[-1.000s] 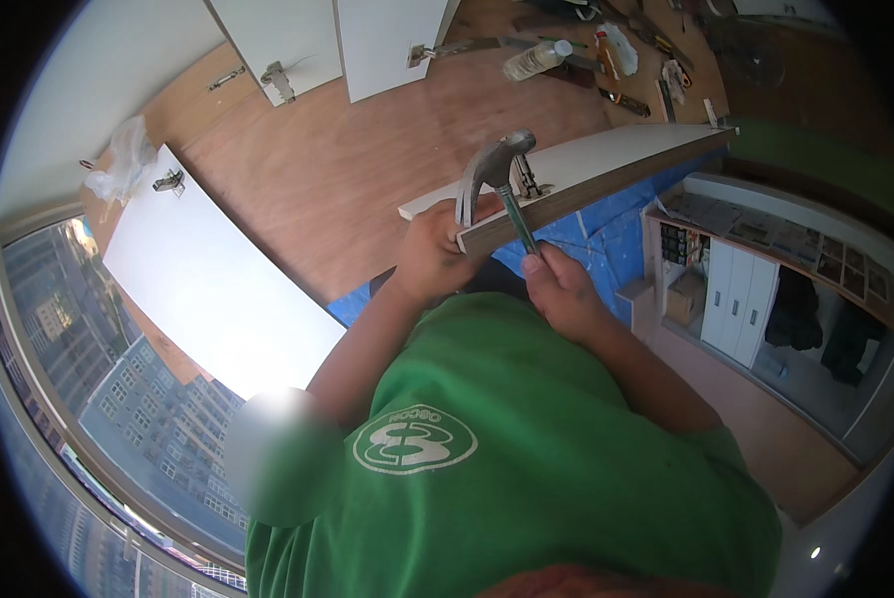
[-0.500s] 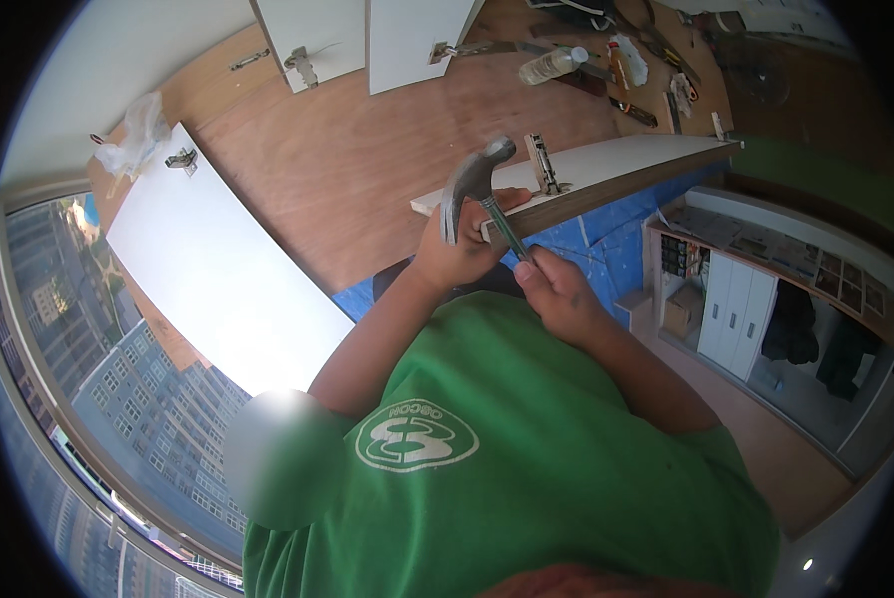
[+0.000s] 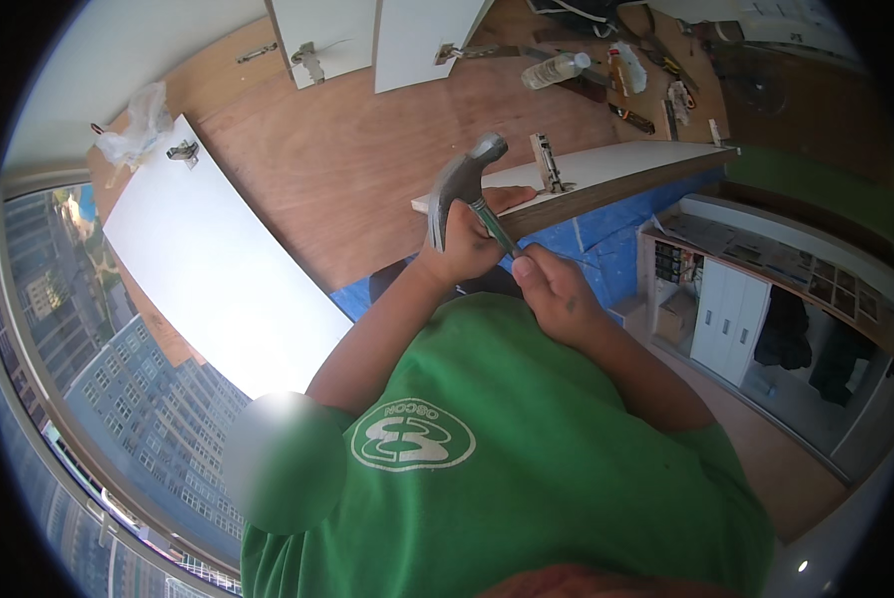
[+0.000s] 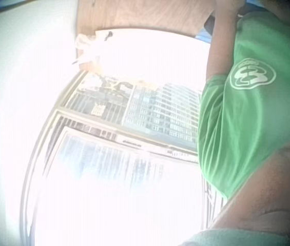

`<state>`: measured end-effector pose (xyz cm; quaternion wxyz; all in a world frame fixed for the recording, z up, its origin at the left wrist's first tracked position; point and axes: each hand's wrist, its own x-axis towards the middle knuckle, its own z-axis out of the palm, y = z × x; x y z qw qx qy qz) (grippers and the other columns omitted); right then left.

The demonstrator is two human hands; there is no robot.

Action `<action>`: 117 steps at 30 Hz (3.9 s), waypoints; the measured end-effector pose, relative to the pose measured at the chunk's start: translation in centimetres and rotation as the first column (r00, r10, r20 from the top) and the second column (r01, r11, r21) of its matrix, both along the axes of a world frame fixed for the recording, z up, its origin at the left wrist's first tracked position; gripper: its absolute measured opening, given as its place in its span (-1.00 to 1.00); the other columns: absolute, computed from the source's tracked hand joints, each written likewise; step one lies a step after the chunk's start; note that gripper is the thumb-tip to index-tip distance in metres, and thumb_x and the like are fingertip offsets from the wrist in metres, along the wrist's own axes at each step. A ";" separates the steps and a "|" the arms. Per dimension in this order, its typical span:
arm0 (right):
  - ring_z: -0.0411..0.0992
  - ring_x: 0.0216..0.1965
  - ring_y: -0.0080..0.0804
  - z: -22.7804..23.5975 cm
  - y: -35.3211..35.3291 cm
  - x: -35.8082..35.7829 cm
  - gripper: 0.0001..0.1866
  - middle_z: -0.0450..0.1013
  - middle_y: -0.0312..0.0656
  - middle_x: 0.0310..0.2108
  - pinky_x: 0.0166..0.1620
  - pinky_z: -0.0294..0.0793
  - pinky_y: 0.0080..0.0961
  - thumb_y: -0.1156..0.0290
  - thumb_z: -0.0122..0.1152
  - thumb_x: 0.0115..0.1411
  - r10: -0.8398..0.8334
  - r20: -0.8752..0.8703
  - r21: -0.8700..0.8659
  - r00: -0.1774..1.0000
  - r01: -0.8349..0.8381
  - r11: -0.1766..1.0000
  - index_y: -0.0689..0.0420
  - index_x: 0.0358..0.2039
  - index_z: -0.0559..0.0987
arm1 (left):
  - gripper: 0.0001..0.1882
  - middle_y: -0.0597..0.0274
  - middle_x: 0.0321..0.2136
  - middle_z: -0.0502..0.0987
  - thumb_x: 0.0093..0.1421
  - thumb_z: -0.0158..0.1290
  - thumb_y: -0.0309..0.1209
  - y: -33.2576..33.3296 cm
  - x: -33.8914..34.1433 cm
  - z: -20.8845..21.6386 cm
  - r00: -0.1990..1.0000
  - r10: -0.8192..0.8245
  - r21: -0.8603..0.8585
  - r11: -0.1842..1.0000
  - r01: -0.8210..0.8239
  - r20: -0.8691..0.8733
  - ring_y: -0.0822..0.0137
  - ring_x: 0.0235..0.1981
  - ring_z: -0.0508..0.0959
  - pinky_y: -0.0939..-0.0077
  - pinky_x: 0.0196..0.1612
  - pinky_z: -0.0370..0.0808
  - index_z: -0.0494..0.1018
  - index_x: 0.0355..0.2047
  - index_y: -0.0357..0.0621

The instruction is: The person assembles a cabinet door by attaching hinges with a hammer, then applies and trims edge banding using a utility knife. The door is flipped and inspected during the process.

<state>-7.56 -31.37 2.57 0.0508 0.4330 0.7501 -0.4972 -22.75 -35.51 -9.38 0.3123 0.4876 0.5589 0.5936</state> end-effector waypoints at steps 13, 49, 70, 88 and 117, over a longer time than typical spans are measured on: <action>0.28 -0.50 -0.32 -0.3 -0.2 -0.5 -0.57 0.32 -0.13 -0.58 -0.36 0.35 -0.34 0.12 -0.06 0.53 0.016 0.069 0.004 0.998 -0.016 1.000 0.24 -0.33 0.43 | -0.46 0.08 -0.11 0.71 -0.06 0.30 -0.43 0.1 0.1 -0.1 0.999 0.005 0.021 1.000 -0.005 0.041 0.12 -0.16 0.72 0.34 -0.09 0.64 0.65 0.03 -0.01; 0.13 -0.83 -0.55 -2.4 19.3 17.6 -0.41 0.16 -0.38 -0.73 -0.76 0.14 -0.53 -0.24 -0.09 0.44 -0.668 0.052 0.095 0.742 0.662 0.743 0.04 -0.47 0.32 | -0.46 0.03 -0.03 0.67 -0.01 0.34 -0.57 1.2 -0.1 -0.6 0.989 -0.091 0.022 0.996 0.089 0.119 0.03 -0.08 0.68 0.27 0.02 0.58 0.62 0.06 -0.12; 0.26 -0.48 -0.63 5.4 5.5 7.8 -0.58 0.36 -0.37 -0.53 -0.40 0.29 -0.54 0.06 0.11 0.45 -0.025 0.117 -0.160 0.993 0.044 0.986 0.24 -0.17 0.55 | -0.45 0.09 -0.02 0.65 0.00 0.25 -0.54 0.9 -0.4 -1.5 0.990 -0.100 0.102 0.991 0.090 0.103 -0.02 -0.03 0.63 0.18 0.08 0.56 0.59 0.07 -0.07; 0.33 -0.49 -0.43 5.1 2.6 7.3 -0.57 0.39 -0.16 -0.55 -0.36 0.38 -0.38 0.09 0.07 0.47 0.036 0.125 -0.073 0.992 -0.027 0.997 0.24 -0.37 0.47 | -0.40 0.02 -0.08 0.66 -0.09 0.20 -0.59 0.7 0.0 -1.4 0.993 -0.072 0.133 0.989 0.060 0.094 -0.07 -0.06 0.63 0.17 0.05 0.57 0.59 0.06 -0.08; 0.14 -0.65 -0.66 1.5 4.0 10.5 -0.49 0.19 -0.41 -0.63 -0.57 0.16 -0.60 -0.08 -0.09 0.51 -0.509 -0.039 -0.137 0.860 0.500 0.855 0.06 -0.45 0.36 | -0.46 -0.03 0.00 0.64 0.10 0.30 -0.63 0.7 -0.7 -1.0 0.953 -0.186 -0.025 0.980 0.197 0.240 0.27 -0.04 0.65 0.44 0.04 0.54 0.53 0.14 -0.29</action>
